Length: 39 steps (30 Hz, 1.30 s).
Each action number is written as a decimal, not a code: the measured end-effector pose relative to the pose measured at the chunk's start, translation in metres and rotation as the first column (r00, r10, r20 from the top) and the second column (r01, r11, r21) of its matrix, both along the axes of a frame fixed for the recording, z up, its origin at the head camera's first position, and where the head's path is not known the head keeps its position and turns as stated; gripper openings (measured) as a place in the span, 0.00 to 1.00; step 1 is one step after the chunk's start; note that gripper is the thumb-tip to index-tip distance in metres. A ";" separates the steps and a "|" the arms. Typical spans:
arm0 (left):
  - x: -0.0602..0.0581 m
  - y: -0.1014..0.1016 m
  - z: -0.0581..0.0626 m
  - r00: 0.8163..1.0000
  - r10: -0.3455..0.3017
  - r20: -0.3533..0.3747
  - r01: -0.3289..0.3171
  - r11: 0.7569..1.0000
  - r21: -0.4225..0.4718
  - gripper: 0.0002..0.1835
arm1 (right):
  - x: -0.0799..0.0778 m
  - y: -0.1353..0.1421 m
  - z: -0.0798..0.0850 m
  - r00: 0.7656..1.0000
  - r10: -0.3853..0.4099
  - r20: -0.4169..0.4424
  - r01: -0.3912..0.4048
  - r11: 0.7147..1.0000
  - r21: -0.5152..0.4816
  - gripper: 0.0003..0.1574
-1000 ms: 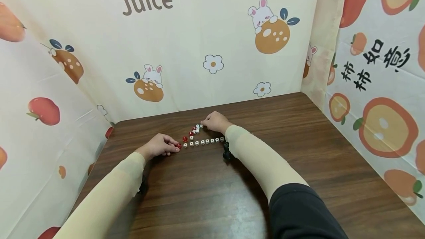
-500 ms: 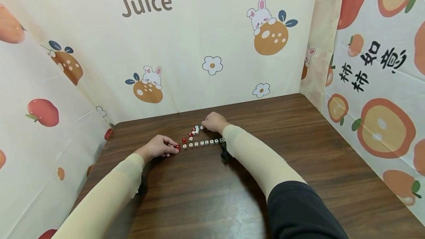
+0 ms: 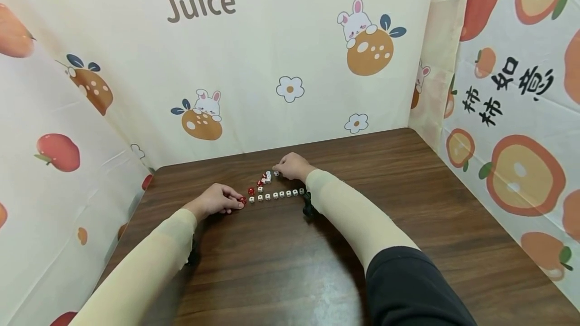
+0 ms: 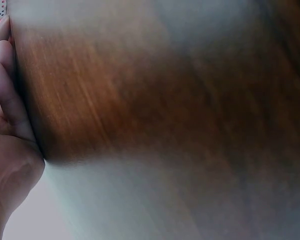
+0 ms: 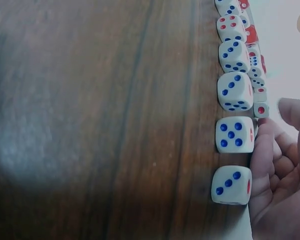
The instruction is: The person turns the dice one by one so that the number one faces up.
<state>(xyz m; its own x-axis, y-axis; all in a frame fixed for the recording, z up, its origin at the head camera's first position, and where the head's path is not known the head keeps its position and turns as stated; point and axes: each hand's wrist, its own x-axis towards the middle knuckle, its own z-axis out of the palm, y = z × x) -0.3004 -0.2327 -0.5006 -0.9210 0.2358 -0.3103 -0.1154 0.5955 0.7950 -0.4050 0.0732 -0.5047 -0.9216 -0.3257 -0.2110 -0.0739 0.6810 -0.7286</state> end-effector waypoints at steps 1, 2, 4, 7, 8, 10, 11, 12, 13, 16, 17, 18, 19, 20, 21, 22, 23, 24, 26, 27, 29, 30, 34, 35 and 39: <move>0.000 0.000 0.000 1.000 0.001 0.001 -0.001 1.000 0.004 0.14 | 0.000 0.001 0.000 1.000 0.000 0.000 0.000 1.000 -0.014 0.21; 0.000 0.000 0.000 1.000 -0.002 -0.001 0.002 1.000 0.005 0.14 | 0.000 0.002 0.000 1.000 0.003 0.002 -0.003 1.000 -0.028 0.18; 0.000 0.001 0.000 1.000 -0.002 0.000 0.002 1.000 0.010 0.14 | 0.000 0.003 0.000 1.000 0.010 0.005 -0.010 0.999 -0.048 0.14; -0.001 0.001 0.000 1.000 -0.007 0.002 0.007 1.000 0.013 0.13 | 0.000 0.005 0.000 1.000 0.024 0.006 -0.024 0.999 -0.049 0.16; -0.001 0.001 0.000 1.000 -0.009 0.002 0.009 1.000 0.013 0.13 | 0.001 0.005 0.001 1.000 0.029 0.004 -0.029 0.998 -0.049 0.16; -0.002 0.000 -0.001 1.000 -0.008 0.003 0.008 1.000 0.013 0.13 | 0.000 0.006 0.001 0.999 0.034 0.004 -0.034 0.998 -0.058 0.17; -0.002 0.000 -0.001 1.000 -0.010 0.000 0.010 1.000 0.010 0.13 | 0.000 0.006 0.001 0.999 0.036 0.006 -0.035 0.997 -0.066 0.17; -0.002 0.000 -0.001 1.000 -0.011 -0.002 0.011 1.000 0.009 0.13 | 0.000 0.006 0.001 0.999 0.037 0.010 -0.036 0.997 -0.074 0.17; -0.002 -0.001 -0.001 1.000 -0.011 -0.003 0.011 1.000 0.008 0.13 | -0.001 0.006 0.000 0.999 0.034 0.014 -0.033 0.996 -0.081 0.17; -0.001 -0.001 -0.001 1.000 -0.008 0.000 0.008 1.000 0.006 0.13 | -0.005 0.006 -0.005 1.000 0.025 0.018 -0.023 0.997 -0.076 0.19; -0.001 0.000 -0.001 1.000 -0.006 0.002 0.006 1.000 0.006 0.13 | -0.006 0.005 -0.006 1.000 0.023 0.021 -0.022 0.997 -0.068 0.20; 0.000 0.000 -0.001 1.000 -0.006 0.004 0.006 1.000 0.007 0.13 | -0.007 0.005 -0.008 1.000 0.020 0.022 -0.018 0.998 -0.059 0.22; 0.000 0.000 -0.001 1.000 -0.010 0.001 0.010 1.000 0.005 0.13 | -0.008 0.005 -0.009 1.000 0.015 0.023 -0.014 0.999 -0.051 0.24; 0.000 0.000 0.000 1.000 -0.011 0.001 0.011 1.000 0.004 0.13 | -0.008 0.005 -0.009 1.000 0.011 0.024 -0.010 0.999 -0.047 0.25; 0.000 0.000 0.000 1.000 -0.012 0.001 0.012 1.000 0.004 0.13 | -0.008 0.005 -0.008 1.000 0.005 0.027 -0.004 0.999 -0.044 0.26; 0.000 0.000 0.000 1.000 -0.013 0.001 0.013 1.000 0.005 0.13 | -0.007 0.005 -0.008 1.000 -0.002 0.028 0.003 0.999 -0.043 0.27; 0.000 0.000 0.001 1.000 -0.015 0.001 0.015 1.000 0.005 0.13 | -0.008 0.005 -0.008 1.000 -0.010 0.024 0.011 0.999 -0.039 0.28; -0.001 0.000 0.001 1.000 -0.017 0.000 0.017 1.000 0.004 0.13 | -0.008 0.005 -0.008 1.000 -0.018 0.016 0.019 0.999 -0.032 0.28; -0.002 0.000 0.002 1.000 -0.016 0.004 0.016 1.000 0.007 0.13 | -0.008 0.005 -0.007 0.999 -0.034 -0.001 0.034 0.999 -0.017 0.27; -0.002 0.001 0.002 1.000 -0.017 0.005 0.017 1.000 0.006 0.13 | -0.008 0.006 -0.006 0.999 -0.042 -0.009 0.042 0.999 -0.008 0.25; -0.003 0.001 0.002 1.000 -0.019 0.006 0.019 1.000 0.007 0.13 | -0.008 0.007 -0.006 0.999 -0.051 -0.020 0.050 0.999 -0.006 0.23; -0.003 0.001 0.003 1.000 -0.019 0.005 0.019 1.000 0.006 0.13 | -0.008 0.007 -0.005 0.998 -0.052 -0.019 0.052 0.999 -0.012 0.22; -0.002 0.000 0.004 1.000 -0.019 0.004 0.019 1.000 0.005 0.13 | -0.004 0.008 -0.002 0.998 -0.052 -0.016 0.052 0.997 -0.051 0.18; -0.002 0.000 0.003 1.000 -0.020 0.004 0.020 1.000 0.005 0.13 | -0.003 0.009 -0.002 0.999 -0.051 -0.014 0.050 0.997 -0.062 0.17; 0.000 0.000 0.002 1.000 -0.023 0.004 0.023 1.000 0.002 0.13 | -0.001 0.011 -0.003 0.999 -0.029 0.012 0.031 0.994 -0.107 0.15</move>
<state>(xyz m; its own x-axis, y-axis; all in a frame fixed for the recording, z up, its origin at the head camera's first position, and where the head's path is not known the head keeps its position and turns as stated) -0.3008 -0.2328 -0.4982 -0.9138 0.2580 -0.3138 -0.1049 0.5963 0.7959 -0.4061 0.0843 -0.5076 -0.9292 -0.3192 -0.1863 -0.0464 0.6008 -0.7980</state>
